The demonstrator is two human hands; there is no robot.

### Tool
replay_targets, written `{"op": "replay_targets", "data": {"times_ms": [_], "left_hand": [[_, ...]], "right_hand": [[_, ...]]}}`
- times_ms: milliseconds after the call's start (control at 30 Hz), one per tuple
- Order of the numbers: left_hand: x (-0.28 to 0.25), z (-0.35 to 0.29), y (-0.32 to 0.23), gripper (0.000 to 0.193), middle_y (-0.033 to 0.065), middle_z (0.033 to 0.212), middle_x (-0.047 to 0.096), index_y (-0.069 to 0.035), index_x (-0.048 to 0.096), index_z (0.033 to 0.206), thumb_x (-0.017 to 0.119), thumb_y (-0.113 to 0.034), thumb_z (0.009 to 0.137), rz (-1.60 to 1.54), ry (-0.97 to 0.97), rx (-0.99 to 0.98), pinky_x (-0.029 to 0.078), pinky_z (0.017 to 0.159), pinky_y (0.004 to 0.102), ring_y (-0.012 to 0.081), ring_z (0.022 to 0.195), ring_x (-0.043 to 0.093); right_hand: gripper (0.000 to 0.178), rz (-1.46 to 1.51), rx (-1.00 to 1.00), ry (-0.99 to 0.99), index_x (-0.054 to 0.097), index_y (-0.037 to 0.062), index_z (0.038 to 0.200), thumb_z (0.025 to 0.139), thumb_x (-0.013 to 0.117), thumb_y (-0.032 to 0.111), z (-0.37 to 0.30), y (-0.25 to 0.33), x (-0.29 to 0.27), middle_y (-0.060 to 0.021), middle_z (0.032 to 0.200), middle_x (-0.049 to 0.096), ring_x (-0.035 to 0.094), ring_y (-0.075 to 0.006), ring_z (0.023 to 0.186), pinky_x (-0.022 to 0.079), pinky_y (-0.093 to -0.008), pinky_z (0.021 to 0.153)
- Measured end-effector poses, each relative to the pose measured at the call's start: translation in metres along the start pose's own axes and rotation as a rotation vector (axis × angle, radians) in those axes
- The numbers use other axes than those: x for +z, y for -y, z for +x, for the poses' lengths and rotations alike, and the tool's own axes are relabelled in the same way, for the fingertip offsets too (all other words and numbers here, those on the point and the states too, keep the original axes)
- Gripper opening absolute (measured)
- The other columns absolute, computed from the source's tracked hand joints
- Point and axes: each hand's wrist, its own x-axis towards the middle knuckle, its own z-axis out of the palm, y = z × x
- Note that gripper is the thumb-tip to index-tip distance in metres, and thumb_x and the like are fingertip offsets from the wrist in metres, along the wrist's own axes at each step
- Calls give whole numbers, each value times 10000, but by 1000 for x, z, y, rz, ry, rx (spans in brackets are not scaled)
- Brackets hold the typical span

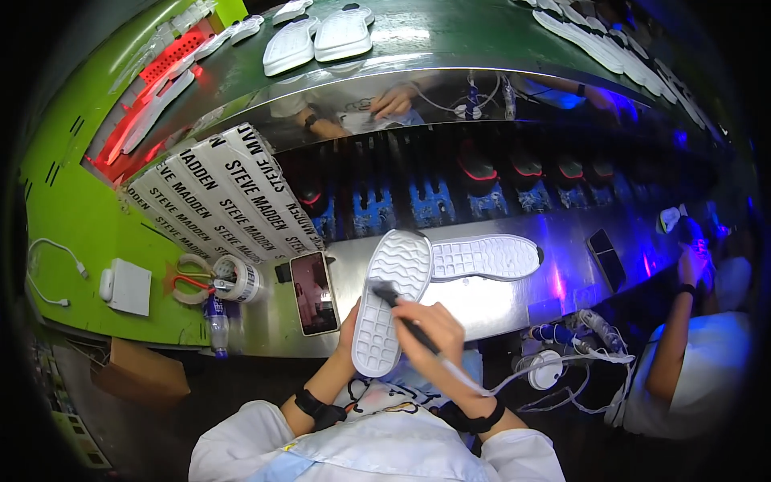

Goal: Applying adhesive or treatment to the bottom of shoe outsoles at an assembly conveyor line.

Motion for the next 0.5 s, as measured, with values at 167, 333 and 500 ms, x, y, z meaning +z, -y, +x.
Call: {"op": "replay_targets", "data": {"times_ms": [167, 333, 500], "left_hand": [[26, 8, -2, 623, 242, 1106, 557, -56, 381, 1343, 334, -517, 926, 117, -49, 74, 512, 801, 498, 374, 938, 589], [30, 13, -28, 603, 261, 1148, 552, -40, 380, 1351, 327, -483, 946, 132, 280, -125, 493, 882, 461, 355, 1017, 588], [69, 25, -37, 507, 244, 1183, 564, 51, 426, 1298, 365, -330, 968, 404, -117, -329, 521, 850, 363, 332, 1016, 614]], "right_hand": [[206, 251, 36, 364, 664, 39, 914, 712, 686, 7, -29, -6, 9, -120, 930, 672, 660, -243, 795, 514, -309, 750], [199, 389, -31, 574, 676, 50, 959, 767, 648, 6, -18, -3, 5, -106, 960, 675, 650, -181, 841, 498, -272, 773], [181, 392, 87, 539, 694, 31, 914, 736, 661, 35, 2, -16, -5, -95, 891, 691, 655, -172, 833, 500, -269, 760]]}}
